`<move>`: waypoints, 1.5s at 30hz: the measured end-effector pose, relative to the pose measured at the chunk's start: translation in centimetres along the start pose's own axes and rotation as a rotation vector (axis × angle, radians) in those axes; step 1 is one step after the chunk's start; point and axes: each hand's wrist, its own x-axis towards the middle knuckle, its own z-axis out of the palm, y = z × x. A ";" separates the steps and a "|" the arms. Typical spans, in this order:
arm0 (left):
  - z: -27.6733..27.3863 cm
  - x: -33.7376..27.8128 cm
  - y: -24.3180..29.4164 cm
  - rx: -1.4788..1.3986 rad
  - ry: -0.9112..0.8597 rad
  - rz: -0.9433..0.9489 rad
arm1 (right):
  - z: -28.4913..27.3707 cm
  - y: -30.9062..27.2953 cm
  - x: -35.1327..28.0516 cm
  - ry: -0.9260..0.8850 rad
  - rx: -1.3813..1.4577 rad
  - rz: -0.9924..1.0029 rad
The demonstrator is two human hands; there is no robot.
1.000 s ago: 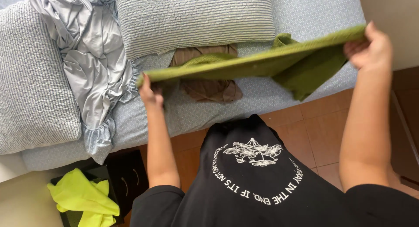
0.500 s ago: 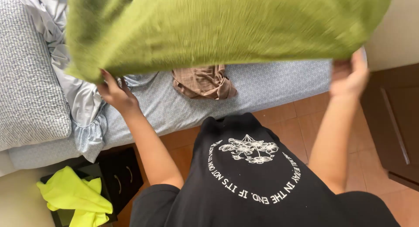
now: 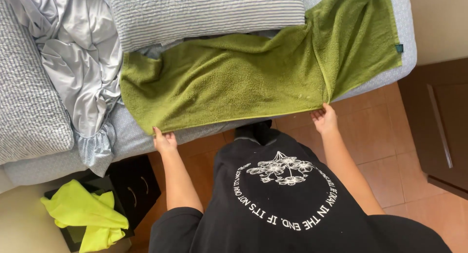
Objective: The person folds a green towel on a bed by hand, smoothing and aligning the edges, then places the folded towel into a wooden closet shelf.
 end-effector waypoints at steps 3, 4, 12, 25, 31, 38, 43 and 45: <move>1.8 0.0 2.2 -0.007 -0.072 0.090 | 2.1 -1.6 -2.1 0.028 -0.084 -0.042; 2.7 0.0 3.2 -0.001 -0.117 0.148 | 3.0 -2.1 -2.9 0.023 -0.155 -0.055; 4.0 -2.4 7.2 0.044 -0.082 0.237 | 1.6 -0.4 -1.9 0.081 -0.281 -0.089; -2.6 1.6 -16.5 0.452 -0.154 -0.361 | 0.7 1.5 -3.0 0.030 -0.260 -0.155; 2.9 -15.1 -30.9 0.348 -0.194 -0.851 | 1.3 0.4 -4.1 0.014 -0.187 -0.088; 5.4 -14.7 -37.2 0.017 -0.294 -0.703 | -1.5 -2.4 -1.0 -0.083 -0.306 -0.017; 3.6 -17.2 -38.1 0.169 -0.012 -0.460 | -3.1 -4.4 1.5 -0.073 -0.469 0.183; 4.1 -18.5 -37.7 0.108 -0.037 -0.427 | -3.6 -5.0 2.3 -0.130 -0.451 0.253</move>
